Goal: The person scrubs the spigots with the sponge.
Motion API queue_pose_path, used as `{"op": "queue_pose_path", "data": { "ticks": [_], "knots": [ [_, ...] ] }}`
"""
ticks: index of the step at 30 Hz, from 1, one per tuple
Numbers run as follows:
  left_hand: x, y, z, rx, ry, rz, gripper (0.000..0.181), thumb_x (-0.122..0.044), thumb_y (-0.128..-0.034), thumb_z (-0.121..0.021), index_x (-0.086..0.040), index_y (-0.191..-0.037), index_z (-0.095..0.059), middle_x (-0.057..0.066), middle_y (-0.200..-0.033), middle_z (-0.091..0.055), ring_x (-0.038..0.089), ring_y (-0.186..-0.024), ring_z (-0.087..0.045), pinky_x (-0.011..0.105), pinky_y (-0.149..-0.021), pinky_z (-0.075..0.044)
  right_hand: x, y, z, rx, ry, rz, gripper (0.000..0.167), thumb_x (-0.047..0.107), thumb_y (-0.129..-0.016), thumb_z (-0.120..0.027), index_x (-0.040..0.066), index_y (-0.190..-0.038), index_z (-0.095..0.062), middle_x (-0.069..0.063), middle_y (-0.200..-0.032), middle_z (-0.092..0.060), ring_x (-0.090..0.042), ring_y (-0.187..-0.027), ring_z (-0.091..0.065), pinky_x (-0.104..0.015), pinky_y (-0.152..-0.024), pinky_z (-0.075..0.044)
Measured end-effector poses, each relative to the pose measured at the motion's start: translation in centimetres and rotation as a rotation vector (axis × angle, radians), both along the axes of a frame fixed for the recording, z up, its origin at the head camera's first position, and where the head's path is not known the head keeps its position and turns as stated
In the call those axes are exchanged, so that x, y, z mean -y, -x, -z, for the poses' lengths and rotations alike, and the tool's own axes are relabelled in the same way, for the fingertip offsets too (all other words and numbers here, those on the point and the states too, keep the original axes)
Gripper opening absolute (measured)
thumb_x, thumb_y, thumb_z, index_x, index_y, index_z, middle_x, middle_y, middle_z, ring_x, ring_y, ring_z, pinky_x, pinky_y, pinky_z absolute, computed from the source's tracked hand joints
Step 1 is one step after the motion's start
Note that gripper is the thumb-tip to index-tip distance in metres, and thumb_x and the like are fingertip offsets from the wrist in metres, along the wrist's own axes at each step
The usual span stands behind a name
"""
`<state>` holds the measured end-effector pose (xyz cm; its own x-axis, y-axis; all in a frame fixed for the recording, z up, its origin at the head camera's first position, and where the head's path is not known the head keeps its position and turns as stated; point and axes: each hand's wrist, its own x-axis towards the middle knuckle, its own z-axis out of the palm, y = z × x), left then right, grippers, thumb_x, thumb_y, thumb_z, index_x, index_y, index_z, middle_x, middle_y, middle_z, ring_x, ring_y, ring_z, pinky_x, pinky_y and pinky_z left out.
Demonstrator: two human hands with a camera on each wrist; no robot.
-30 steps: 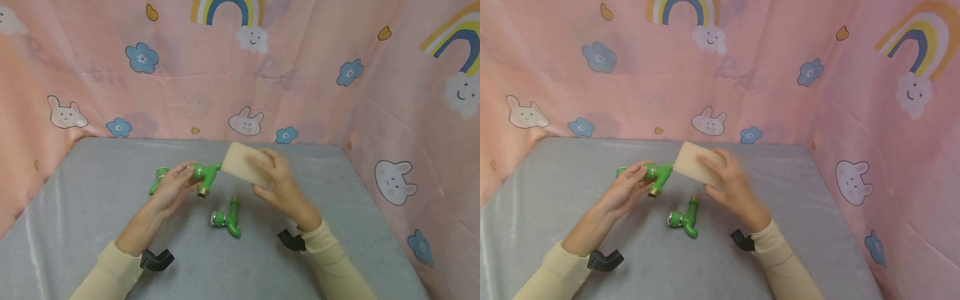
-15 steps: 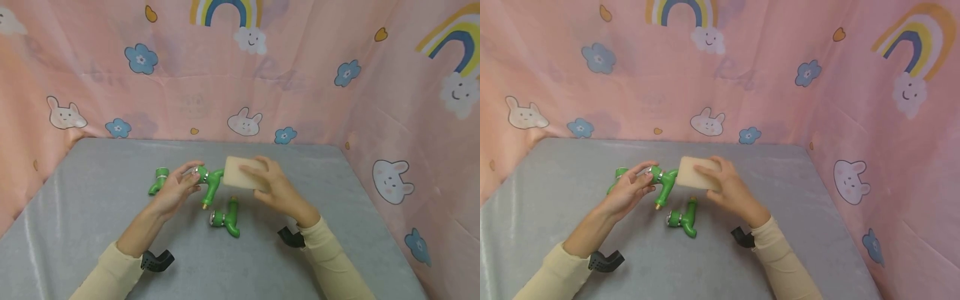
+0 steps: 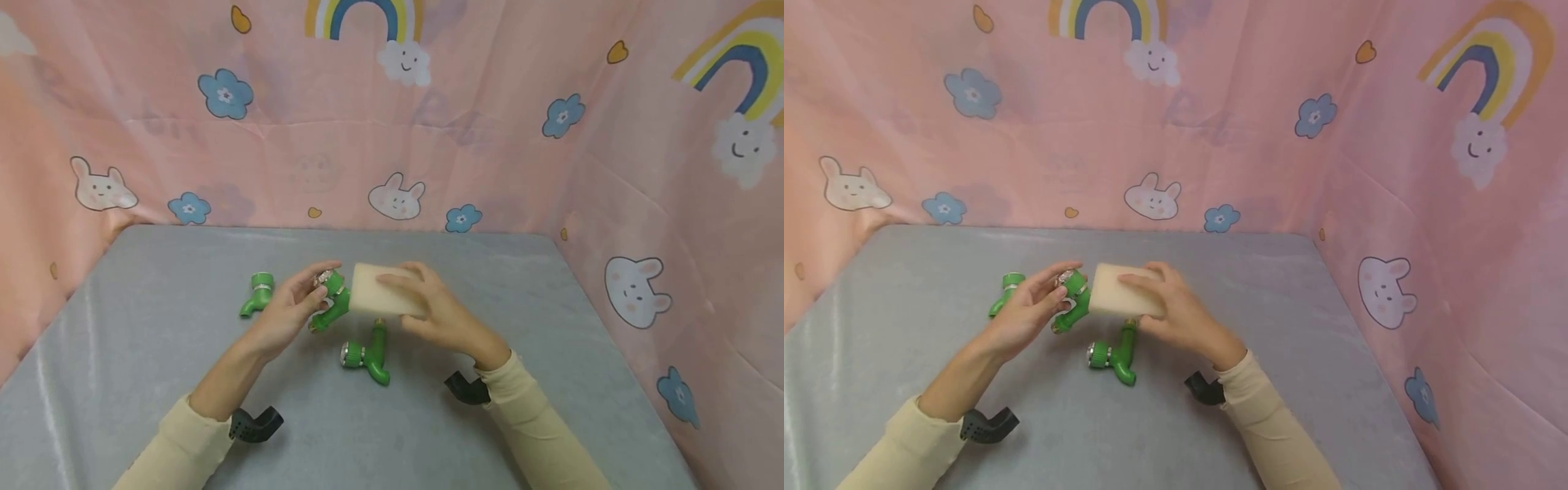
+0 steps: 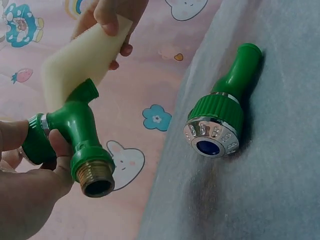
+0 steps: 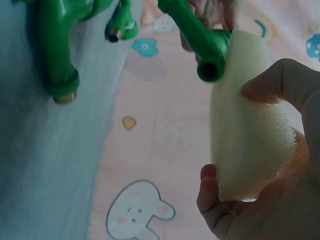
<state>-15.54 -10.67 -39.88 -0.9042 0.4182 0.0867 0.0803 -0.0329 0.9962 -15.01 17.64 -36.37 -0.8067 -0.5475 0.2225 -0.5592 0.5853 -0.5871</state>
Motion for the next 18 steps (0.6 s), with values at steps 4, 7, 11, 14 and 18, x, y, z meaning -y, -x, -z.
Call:
{"op": "queue_pose_path", "data": {
  "ticks": [4,7,11,14,18],
  "knots": [
    [0.2,0.1,0.1,0.018,0.014,-0.014,0.049,-0.012,-0.1095,-0.042,-0.007,-0.157,-0.032,0.019,-0.156,-0.043,0.007,-0.102,-0.056,0.017,-0.086,-0.050,-1.0,0.4,-0.2,0.044,-0.011,0.006,0.065,0.001,-0.079,-0.063,0.020,-0.141,-0.059,-0.017,-0.145,-0.044,-0.033,-0.118,-0.049,-0.038,-0.085,-0.048],
    [0.2,0.2,0.1,0.032,0.013,-0.022,0.049,-0.012,-0.1094,-0.042,-0.004,-0.156,-0.032,0.024,-0.154,-0.045,0.005,-0.103,-0.058,0.017,-0.084,-0.051,-1.3,0.4,-0.4,0.048,-0.007,0.027,0.065,0.003,-0.080,-0.064,0.021,-0.142,-0.059,-0.015,-0.144,-0.044,-0.032,-0.116,-0.050,-0.037,-0.084,-0.047],
    [-0.1,0.1,0.0,0.012,0.029,-0.026,0.047,-0.014,-0.1097,-0.042,-0.002,-0.155,-0.034,0.024,-0.152,-0.046,0.006,-0.105,-0.058,0.017,-0.086,-0.052,-0.3,0.1,-0.5,0.053,0.021,0.039,0.065,0.011,-0.085,-0.067,0.025,-0.147,-0.054,-0.015,-0.147,-0.043,-0.031,-0.113,-0.052,-0.038,-0.085,-0.048],
    [-0.1,-0.1,-0.1,-0.006,0.040,-0.060,0.046,-0.016,-0.1101,-0.041,-0.006,-0.155,-0.036,0.020,-0.151,-0.046,0.008,-0.102,-0.056,0.017,-0.086,-0.051,0.7,-0.1,-0.2,0.059,0.035,0.025,0.065,0.017,-0.087,-0.070,0.026,-0.149,-0.051,-0.016,-0.146,-0.044,-0.031,-0.112,-0.054,-0.038,-0.085,-0.050],
    [0.0,0.0,-0.1,-0.016,0.031,-0.097,0.045,-0.015,-0.1102,-0.041,-0.008,-0.154,-0.038,0.018,-0.151,-0.046,0.008,-0.100,-0.056,0.016,-0.082,-0.049,0.5,-0.4,-0.2,0.112,0.030,0.051,0.065,0.017,-0.087,-0.072,0.025,-0.149,-0.052,-0.016,-0.144,-0.045,-0.032,-0.111,-0.056,-0.040,-0.085,-0.052]
  ]
}}
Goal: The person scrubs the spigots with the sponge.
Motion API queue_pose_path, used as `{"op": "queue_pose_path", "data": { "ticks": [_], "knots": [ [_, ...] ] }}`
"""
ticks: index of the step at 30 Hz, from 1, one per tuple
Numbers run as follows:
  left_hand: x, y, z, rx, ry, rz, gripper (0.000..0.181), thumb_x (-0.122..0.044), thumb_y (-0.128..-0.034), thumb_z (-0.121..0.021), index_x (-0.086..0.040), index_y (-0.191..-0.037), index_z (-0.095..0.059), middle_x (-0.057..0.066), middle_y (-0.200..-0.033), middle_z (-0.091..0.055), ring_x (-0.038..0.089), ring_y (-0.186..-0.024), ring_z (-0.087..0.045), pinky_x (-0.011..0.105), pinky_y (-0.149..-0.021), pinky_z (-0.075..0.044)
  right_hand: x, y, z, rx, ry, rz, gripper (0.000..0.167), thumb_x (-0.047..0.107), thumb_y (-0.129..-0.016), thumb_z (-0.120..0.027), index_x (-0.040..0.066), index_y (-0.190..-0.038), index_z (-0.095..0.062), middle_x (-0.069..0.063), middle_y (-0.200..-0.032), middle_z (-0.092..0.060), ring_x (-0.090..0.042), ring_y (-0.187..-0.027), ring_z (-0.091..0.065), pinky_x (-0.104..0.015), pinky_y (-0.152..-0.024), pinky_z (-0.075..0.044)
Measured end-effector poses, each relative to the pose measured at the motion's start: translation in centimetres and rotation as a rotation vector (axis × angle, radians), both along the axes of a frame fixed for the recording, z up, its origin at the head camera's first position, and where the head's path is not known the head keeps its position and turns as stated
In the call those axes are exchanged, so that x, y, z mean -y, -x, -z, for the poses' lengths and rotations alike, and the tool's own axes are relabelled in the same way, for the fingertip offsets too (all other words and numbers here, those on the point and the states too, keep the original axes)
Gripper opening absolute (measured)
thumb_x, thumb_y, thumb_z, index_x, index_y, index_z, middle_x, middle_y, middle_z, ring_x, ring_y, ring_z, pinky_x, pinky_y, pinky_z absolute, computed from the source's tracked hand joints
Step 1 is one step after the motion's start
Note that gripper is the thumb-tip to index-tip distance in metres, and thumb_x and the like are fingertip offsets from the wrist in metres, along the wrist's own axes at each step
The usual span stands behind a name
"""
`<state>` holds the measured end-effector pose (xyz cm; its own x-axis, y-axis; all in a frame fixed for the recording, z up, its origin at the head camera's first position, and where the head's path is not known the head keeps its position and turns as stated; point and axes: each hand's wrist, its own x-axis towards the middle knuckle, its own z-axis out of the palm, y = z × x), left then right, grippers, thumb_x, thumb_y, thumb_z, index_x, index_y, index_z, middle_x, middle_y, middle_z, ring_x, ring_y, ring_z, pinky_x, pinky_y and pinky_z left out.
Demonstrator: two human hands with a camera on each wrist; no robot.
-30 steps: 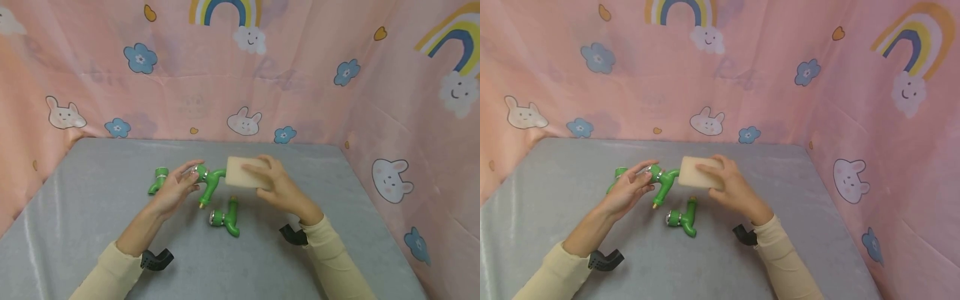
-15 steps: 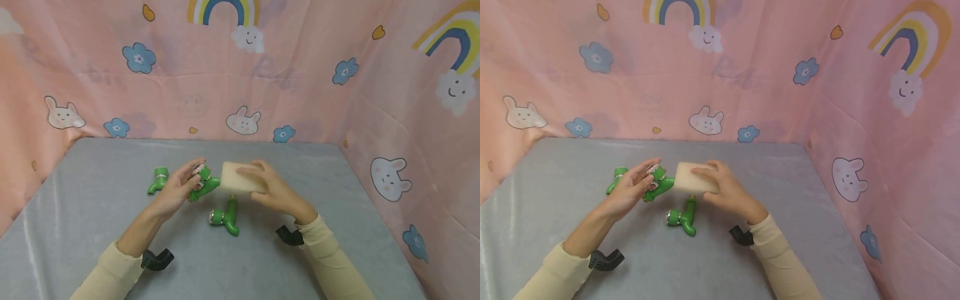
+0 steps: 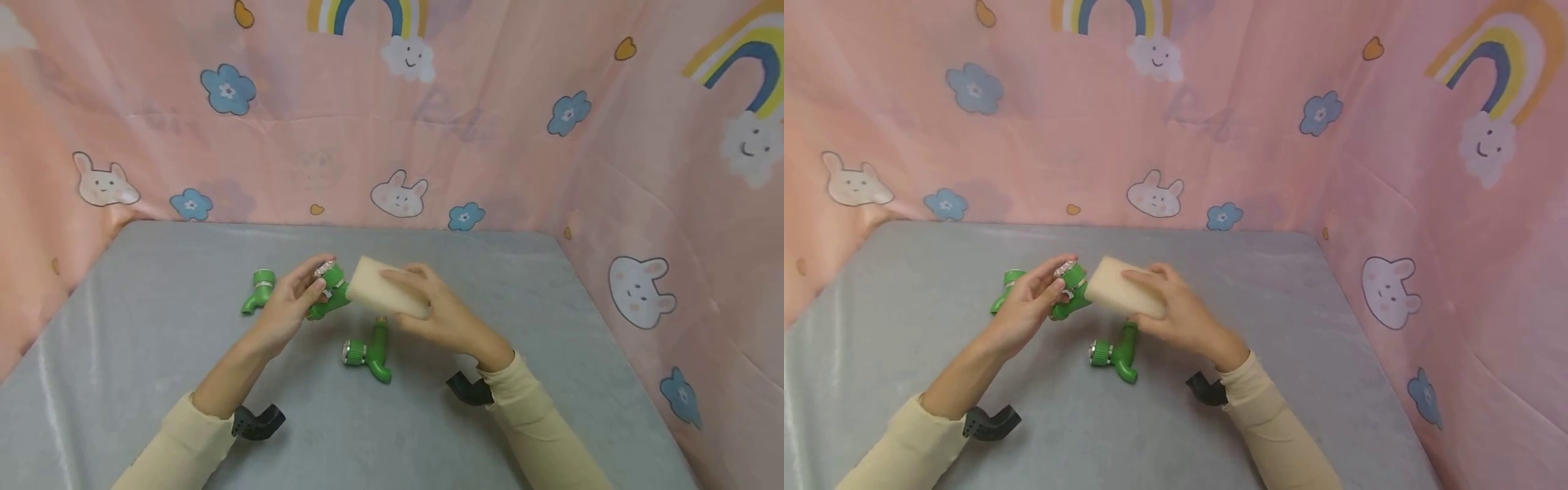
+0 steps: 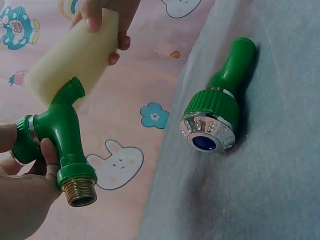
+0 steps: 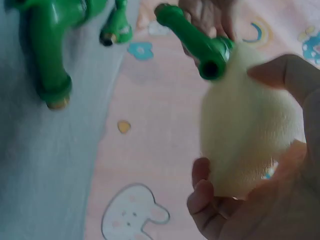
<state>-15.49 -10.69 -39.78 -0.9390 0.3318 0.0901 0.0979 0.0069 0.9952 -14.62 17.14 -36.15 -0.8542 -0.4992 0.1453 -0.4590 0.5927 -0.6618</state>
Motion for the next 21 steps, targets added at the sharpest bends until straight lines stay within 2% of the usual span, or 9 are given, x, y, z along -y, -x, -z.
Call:
{"op": "queue_pose_path", "data": {
  "ticks": [3,8,15,18,21],
  "knots": [
    [0.2,0.2,-0.1,-0.002,-0.002,-0.010,0.045,-0.014,-0.1101,-0.040,-0.006,-0.155,-0.037,0.017,-0.150,-0.046,0.009,-0.100,-0.055,0.017,-0.080,-0.049,-0.8,0.0,-0.5,0.038,-0.028,0.019,0.065,0.017,-0.087,-0.072,0.026,-0.149,-0.051,-0.014,-0.143,-0.045,-0.031,-0.111,-0.056,-0.042,-0.087,-0.052],
    [0.4,0.2,-0.1,-0.010,0.004,-0.054,0.045,-0.012,-0.1100,-0.039,-0.005,-0.154,-0.036,0.016,-0.145,-0.049,0.010,-0.094,-0.055,0.018,-0.072,-0.047,-2.0,0.3,-0.9,0.028,-0.047,0.007,0.062,0.016,-0.088,-0.071,0.024,-0.147,-0.053,-0.012,-0.141,-0.047,-0.030,-0.112,-0.056,-0.040,-0.089,-0.050],
    [0.1,0.0,-0.1,-0.022,-0.065,-0.025,0.047,-0.005,-0.1089,-0.038,-0.001,-0.155,-0.031,0.020,-0.158,-0.038,0.000,-0.111,-0.054,0.016,-0.089,-0.052,-1.2,0.0,-0.4,-0.065,0.015,0.021,0.064,0.024,-0.090,-0.077,0.026,-0.148,-0.052,-0.013,-0.141,-0.046,-0.027,-0.108,-0.057,-0.035,-0.084,-0.051],
    [0.0,-0.1,-0.2,-0.019,-0.064,-0.016,0.050,-0.005,-0.1090,-0.037,-0.001,-0.158,-0.026,0.018,-0.163,-0.032,0.000,-0.111,-0.055,0.015,-0.091,-0.052,-0.2,-0.1,-0.1,-0.095,0.016,-0.012,0.065,0.025,-0.090,-0.077,0.026,-0.150,-0.050,-0.016,-0.143,-0.045,-0.028,-0.110,-0.057,-0.036,-0.085,-0.052],
    [0.0,0.0,-0.3,-0.018,-0.047,-0.028,0.050,-0.006,-0.1091,-0.037,-0.001,-0.157,-0.026,0.021,-0.159,-0.037,0.002,-0.107,-0.057,0.014,-0.091,-0.051,0.0,-0.1,-0.2,-0.074,-0.005,-0.021,0.065,0.020,-0.089,-0.076,0.025,-0.149,-0.051,-0.017,-0.144,-0.043,-0.031,-0.113,-0.055,-0.038,-0.086,-0.053]
  ]
}}
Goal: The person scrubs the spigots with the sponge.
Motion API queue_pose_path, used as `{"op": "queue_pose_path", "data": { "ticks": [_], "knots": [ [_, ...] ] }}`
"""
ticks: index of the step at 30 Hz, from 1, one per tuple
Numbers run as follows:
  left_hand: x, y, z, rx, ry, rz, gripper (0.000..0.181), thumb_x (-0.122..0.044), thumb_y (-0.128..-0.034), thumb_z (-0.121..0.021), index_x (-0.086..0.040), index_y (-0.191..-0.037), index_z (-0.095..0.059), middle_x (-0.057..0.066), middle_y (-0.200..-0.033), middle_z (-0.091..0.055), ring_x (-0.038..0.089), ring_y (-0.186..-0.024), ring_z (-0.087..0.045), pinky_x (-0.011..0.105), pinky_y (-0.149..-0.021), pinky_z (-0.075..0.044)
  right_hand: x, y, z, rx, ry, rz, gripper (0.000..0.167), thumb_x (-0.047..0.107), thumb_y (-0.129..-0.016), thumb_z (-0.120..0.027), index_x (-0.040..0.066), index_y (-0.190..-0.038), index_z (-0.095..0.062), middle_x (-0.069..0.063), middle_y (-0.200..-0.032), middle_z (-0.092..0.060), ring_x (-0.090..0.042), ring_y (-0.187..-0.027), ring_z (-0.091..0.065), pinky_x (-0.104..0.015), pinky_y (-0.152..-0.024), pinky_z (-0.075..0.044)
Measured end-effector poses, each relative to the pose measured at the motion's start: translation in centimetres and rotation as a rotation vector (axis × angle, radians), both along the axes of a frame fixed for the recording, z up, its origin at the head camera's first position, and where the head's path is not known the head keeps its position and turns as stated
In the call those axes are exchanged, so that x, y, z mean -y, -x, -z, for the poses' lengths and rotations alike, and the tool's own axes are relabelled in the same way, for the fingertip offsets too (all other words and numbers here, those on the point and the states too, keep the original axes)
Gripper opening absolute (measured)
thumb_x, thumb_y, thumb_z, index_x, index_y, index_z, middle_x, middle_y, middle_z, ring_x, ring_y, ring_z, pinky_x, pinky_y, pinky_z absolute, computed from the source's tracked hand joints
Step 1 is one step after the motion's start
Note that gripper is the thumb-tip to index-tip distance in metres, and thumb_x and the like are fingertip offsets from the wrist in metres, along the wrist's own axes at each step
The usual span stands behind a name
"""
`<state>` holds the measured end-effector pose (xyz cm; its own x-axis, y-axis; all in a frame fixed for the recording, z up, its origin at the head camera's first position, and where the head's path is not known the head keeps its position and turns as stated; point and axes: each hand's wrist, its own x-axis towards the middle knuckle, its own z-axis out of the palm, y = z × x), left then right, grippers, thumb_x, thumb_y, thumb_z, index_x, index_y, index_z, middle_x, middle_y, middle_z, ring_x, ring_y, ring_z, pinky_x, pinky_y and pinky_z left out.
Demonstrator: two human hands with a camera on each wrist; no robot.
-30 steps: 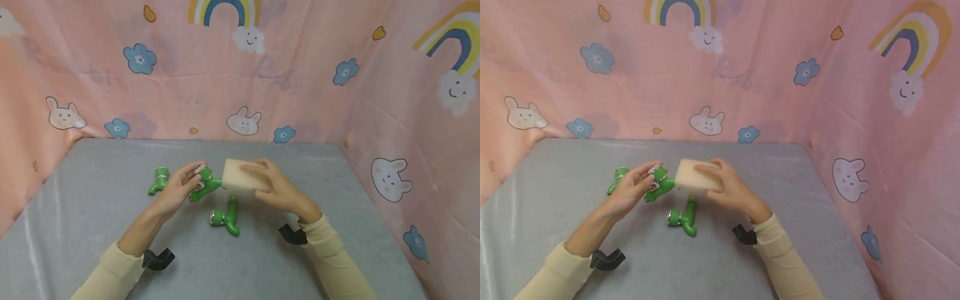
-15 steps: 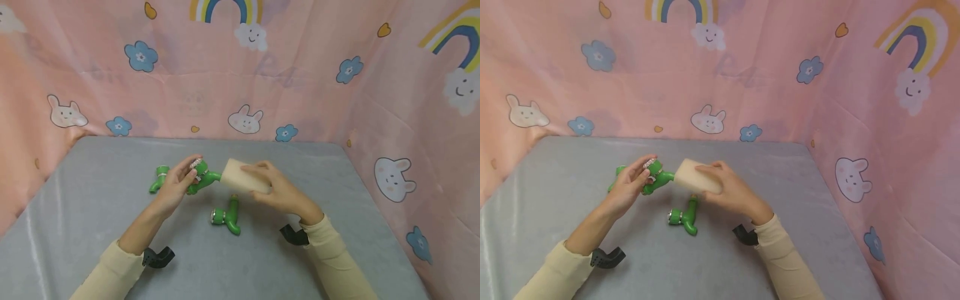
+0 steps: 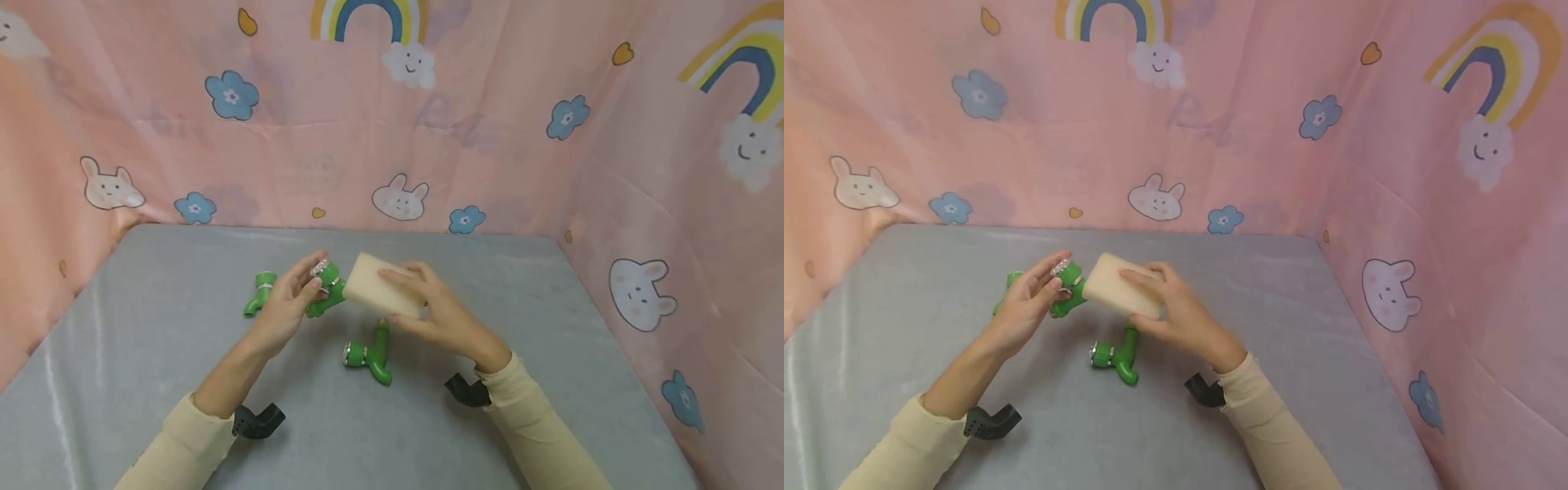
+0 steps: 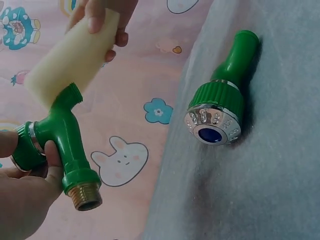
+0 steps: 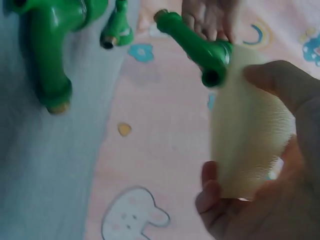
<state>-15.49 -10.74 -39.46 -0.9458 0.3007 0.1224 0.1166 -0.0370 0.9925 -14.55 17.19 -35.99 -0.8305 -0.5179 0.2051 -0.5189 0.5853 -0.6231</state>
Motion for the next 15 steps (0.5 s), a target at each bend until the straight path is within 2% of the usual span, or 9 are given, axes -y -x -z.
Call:
{"op": "queue_pose_path", "data": {
  "ticks": [6,9,12,15],
  "knots": [
    [0.5,0.3,0.1,-0.006,0.061,-0.019,0.045,-0.009,-0.1093,-0.040,0.002,-0.152,-0.033,0.023,-0.150,-0.044,0.001,-0.105,-0.059,0.013,-0.090,-0.051,-1.6,0.4,-0.8,0.070,-0.087,0.007,0.063,0.011,-0.086,-0.071,0.021,-0.146,-0.055,-0.017,-0.143,-0.044,-0.032,-0.113,-0.056,-0.039,-0.089,-0.051],
    [0.6,0.4,0.3,-0.005,0.061,-0.041,0.042,-0.010,-0.1080,-0.046,0.004,-0.146,-0.037,0.022,-0.148,-0.046,-0.002,-0.107,-0.062,0.012,-0.093,-0.051,-2.5,0.6,-1.2,0.100,-0.088,0.015,0.061,0.011,-0.087,-0.069,0.019,-0.146,-0.055,-0.016,-0.142,-0.044,-0.031,-0.113,-0.055,-0.038,-0.089,-0.051],
    [0.5,0.3,0.2,-0.003,0.044,-0.052,0.042,-0.010,-0.1053,-0.053,0.005,-0.142,-0.040,0.023,-0.148,-0.048,0.010,-0.118,-0.064,0.020,-0.101,-0.053,-2.6,0.5,-1.4,0.085,-0.012,0.040,0.062,0.012,-0.089,-0.071,0.021,-0.147,-0.053,-0.015,-0.141,-0.044,-0.031,-0.112,-0.054,-0.039,-0.087,-0.051],
    [0.3,0.1,0.1,0.006,0.051,-0.029,0.050,-0.009,-0.1033,-0.055,0.001,-0.149,-0.036,0.026,-0.155,-0.041,0.032,-0.138,-0.053,0.039,-0.112,-0.048,-1.8,0.5,-1.2,0.019,0.063,0.050,0.064,0.014,-0.089,-0.073,0.022,-0.149,-0.051,-0.014,-0.143,-0.045,-0.030,-0.112,-0.054,-0.038,-0.086,-0.051]
  ]
}}
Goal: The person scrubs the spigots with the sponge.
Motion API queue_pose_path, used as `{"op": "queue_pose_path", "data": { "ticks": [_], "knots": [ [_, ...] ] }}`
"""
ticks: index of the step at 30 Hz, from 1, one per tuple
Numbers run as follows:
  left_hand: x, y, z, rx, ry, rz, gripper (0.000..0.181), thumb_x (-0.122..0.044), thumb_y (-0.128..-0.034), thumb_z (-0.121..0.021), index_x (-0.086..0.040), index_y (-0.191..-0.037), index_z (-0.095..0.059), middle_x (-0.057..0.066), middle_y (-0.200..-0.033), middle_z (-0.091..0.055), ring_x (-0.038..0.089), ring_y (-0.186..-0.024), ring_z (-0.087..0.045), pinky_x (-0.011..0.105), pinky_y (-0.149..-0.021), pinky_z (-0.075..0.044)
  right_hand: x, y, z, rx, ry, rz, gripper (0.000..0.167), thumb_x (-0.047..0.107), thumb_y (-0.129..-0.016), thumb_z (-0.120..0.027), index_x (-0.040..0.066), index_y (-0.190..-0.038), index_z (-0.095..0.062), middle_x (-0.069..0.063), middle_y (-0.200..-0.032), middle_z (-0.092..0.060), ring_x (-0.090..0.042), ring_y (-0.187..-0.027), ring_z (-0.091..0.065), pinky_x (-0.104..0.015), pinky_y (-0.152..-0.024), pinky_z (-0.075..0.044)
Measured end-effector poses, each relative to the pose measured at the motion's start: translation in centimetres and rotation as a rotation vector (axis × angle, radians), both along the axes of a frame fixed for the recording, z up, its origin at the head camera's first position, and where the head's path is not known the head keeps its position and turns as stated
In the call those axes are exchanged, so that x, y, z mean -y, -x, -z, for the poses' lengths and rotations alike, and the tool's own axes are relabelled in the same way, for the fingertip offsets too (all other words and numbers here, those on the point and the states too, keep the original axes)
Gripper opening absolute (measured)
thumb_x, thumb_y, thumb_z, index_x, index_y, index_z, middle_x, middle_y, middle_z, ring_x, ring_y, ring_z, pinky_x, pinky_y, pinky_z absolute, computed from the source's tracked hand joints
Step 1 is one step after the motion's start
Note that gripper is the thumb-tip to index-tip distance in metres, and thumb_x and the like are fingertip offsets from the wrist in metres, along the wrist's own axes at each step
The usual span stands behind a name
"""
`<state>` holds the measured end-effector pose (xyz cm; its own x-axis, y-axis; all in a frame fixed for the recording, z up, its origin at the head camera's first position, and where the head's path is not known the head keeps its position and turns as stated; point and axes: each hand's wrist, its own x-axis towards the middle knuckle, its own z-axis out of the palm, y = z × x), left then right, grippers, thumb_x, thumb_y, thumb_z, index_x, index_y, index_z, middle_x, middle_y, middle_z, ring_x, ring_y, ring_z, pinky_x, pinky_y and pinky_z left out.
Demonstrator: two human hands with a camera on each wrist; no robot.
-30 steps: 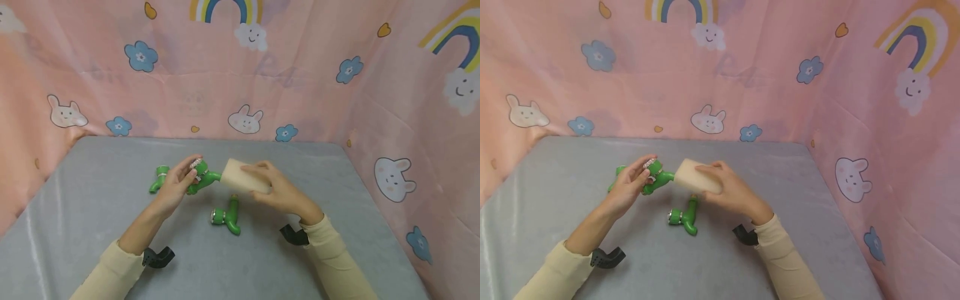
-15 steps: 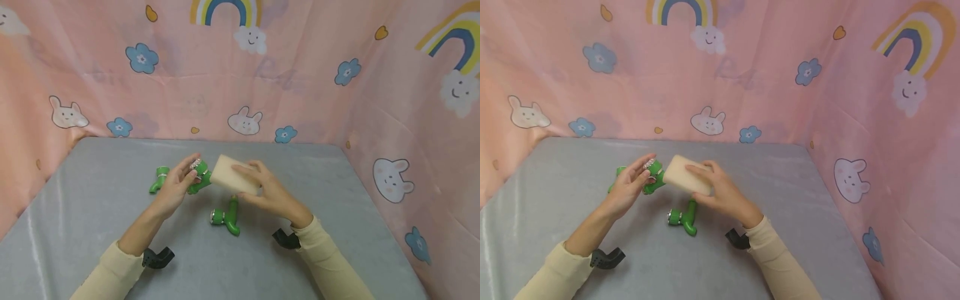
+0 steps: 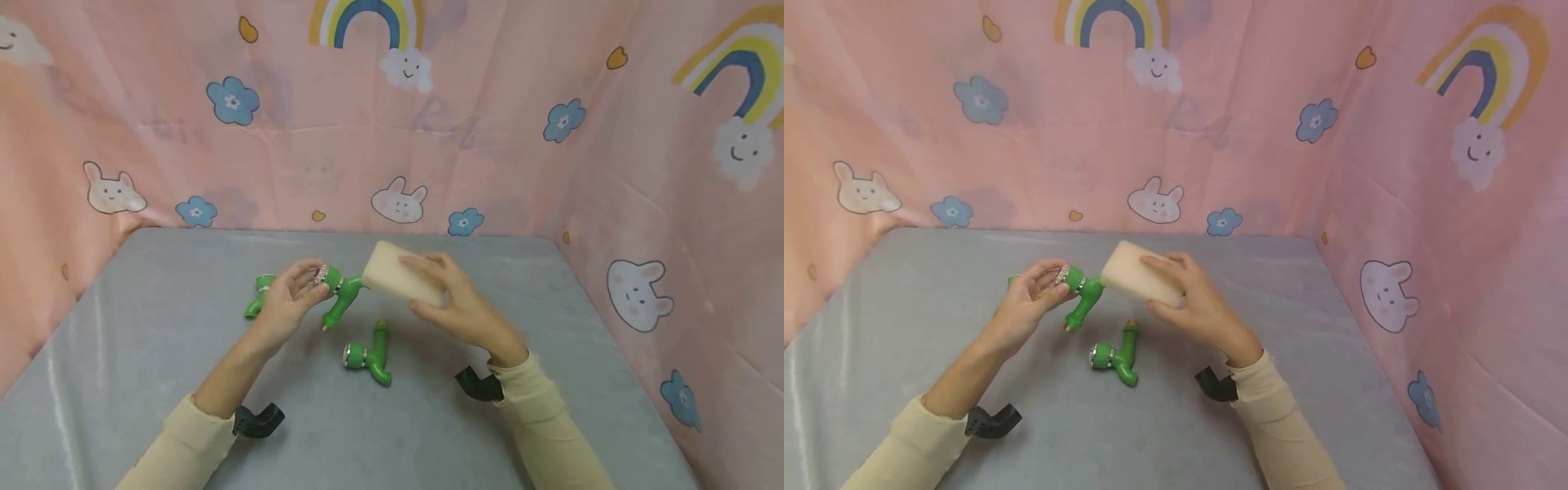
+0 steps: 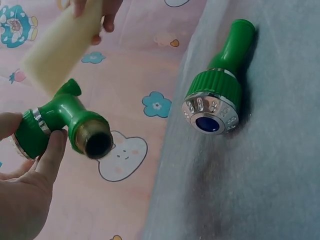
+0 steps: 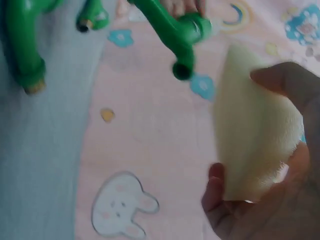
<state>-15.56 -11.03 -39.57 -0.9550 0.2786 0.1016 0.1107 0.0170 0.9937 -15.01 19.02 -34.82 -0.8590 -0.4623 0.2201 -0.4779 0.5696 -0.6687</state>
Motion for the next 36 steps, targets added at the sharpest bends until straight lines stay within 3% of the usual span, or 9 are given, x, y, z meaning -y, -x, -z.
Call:
{"op": "queue_pose_path", "data": {
  "ticks": [3,6,8,12,16,20,24,29,36],
  "knots": [
    [-0.2,-0.2,0.1,0.007,0.018,0.008,0.057,-0.005,-0.1000,-0.057,0.000,-0.152,-0.036,0.024,-0.160,-0.036,0.040,-0.148,-0.037,0.048,-0.117,-0.040,1.0,-0.1,0.6,-0.050,0.003,-0.013,0.067,0.014,-0.088,-0.075,0.021,-0.150,-0.050,-0.016,-0.143,-0.045,-0.030,-0.112,-0.055,-0.037,-0.086,-0.051],
    [-0.3,-0.2,0.0,-0.005,0.026,-0.011,0.053,-0.001,-0.0954,-0.060,0.003,-0.147,-0.046,0.023,-0.154,-0.045,0.032,-0.143,-0.047,0.033,-0.108,-0.050,1.3,-0.1,0.9,-0.040,-0.031,-0.035,0.069,0.011,-0.087,-0.074,0.019,-0.151,-0.049,-0.019,-0.143,-0.043,-0.032,-0.112,-0.055,-0.039,-0.088,-0.051],
    [-0.3,-0.1,0.1,-0.010,0.011,-0.010,0.047,0.001,-0.0944,-0.063,0.005,-0.141,-0.052,0.021,-0.148,-0.051,0.020,-0.133,-0.058,0.021,-0.094,-0.055,0.8,-0.1,0.9,-0.006,-0.060,-0.040,0.070,0.009,-0.087,-0.074,0.019,-0.151,-0.048,-0.019,-0.144,-0.042,-0.033,-0.113,-0.055,-0.040,-0.090,-0.051],
    [-0.3,0.1,0.3,-0.022,0.005,0.021,0.045,-0.002,-0.0972,-0.064,0.005,-0.140,-0.052,0.022,-0.151,-0.047,0.022,-0.134,-0.057,0.014,-0.088,-0.054,-0.8,0.1,0.4,0.075,-0.096,-0.057,0.068,0.008,-0.089,-0.071,0.017,-0.152,-0.047,-0.019,-0.145,-0.041,-0.034,-0.117,-0.053,-0.042,-0.092,-0.051],
    [-0.2,0.2,0.4,-0.057,0.025,0.027,0.045,-0.013,-0.1032,-0.058,0.005,-0.143,-0.049,0.025,-0.149,-0.048,0.015,-0.125,-0.064,0.021,-0.097,-0.055,-1.3,0.3,0.0,0.067,-0.054,-0.017,0.070,0.007,-0.089,-0.071,0.019,-0.153,-0.045,-0.017,-0.143,-0.042,-0.033,-0.115,-0.052,-0.042,-0.090,-0.050],
    [-0.3,0.2,0.4,-0.069,0.039,0.020,0.047,-0.028,-0.1088,-0.044,0.002,-0.145,-0.047,0.028,-0.135,-0.059,0.010,-0.108,-0.071,0.038,-0.100,-0.057,0.0,0.2,0.4,-0.043,0.031,-0.006,0.075,0.009,-0.086,-0.075,0.021,-0.153,-0.044,-0.015,-0.142,-0.045,-0.031,-0.114,-0.053,-0.039,-0.086,-0.050],
    [-0.5,-0.1,0.2,-0.016,0.052,0.016,0.054,-0.042,-0.1103,-0.027,-0.002,-0.144,-0.041,0.029,-0.123,-0.065,0.021,-0.102,-0.073,0.038,-0.091,-0.060,1.6,0.1,1.1,-0.097,0.034,-0.058,0.075,0.010,-0.085,-0.076,0.020,-0.152,-0.045,-0.018,-0.142,-0.044,-0.032,-0.117,-0.053,-0.039,-0.088,-0.053],
    [-0.8,-0.2,0.2,0.113,-0.003,0.026,0.056,-0.048,-0.1093,-0.018,-0.007,-0.144,-0.034,0.022,-0.110,-0.068,0.016,-0.074,-0.070,0.030,-0.066,-0.059,1.3,0.1,1.1,-0.072,-0.020,-0.018,0.075,0.003,-0.082,-0.075,0.020,-0.151,-0.048,-0.019,-0.142,-0.041,-0.035,-0.118,-0.053,-0.043,-0.090,-0.054],
    [-1.0,-0.1,0.4,0.218,-0.086,0.045,0.041,-0.025,-0.1102,-0.041,-0.014,-0.146,-0.024,0.000,-0.098,-0.066,0.008,-0.066,-0.059,0.020,-0.059,-0.051,1.1,0.0,0.8,-0.152,-0.023,-0.007,0.072,0.005,-0.082,-0.077,0.020,-0.148,-0.052,-0.018,-0.141,-0.044,-0.035,-0.119,-0.053,-0.044,-0.089,-0.055]
  ]
}}
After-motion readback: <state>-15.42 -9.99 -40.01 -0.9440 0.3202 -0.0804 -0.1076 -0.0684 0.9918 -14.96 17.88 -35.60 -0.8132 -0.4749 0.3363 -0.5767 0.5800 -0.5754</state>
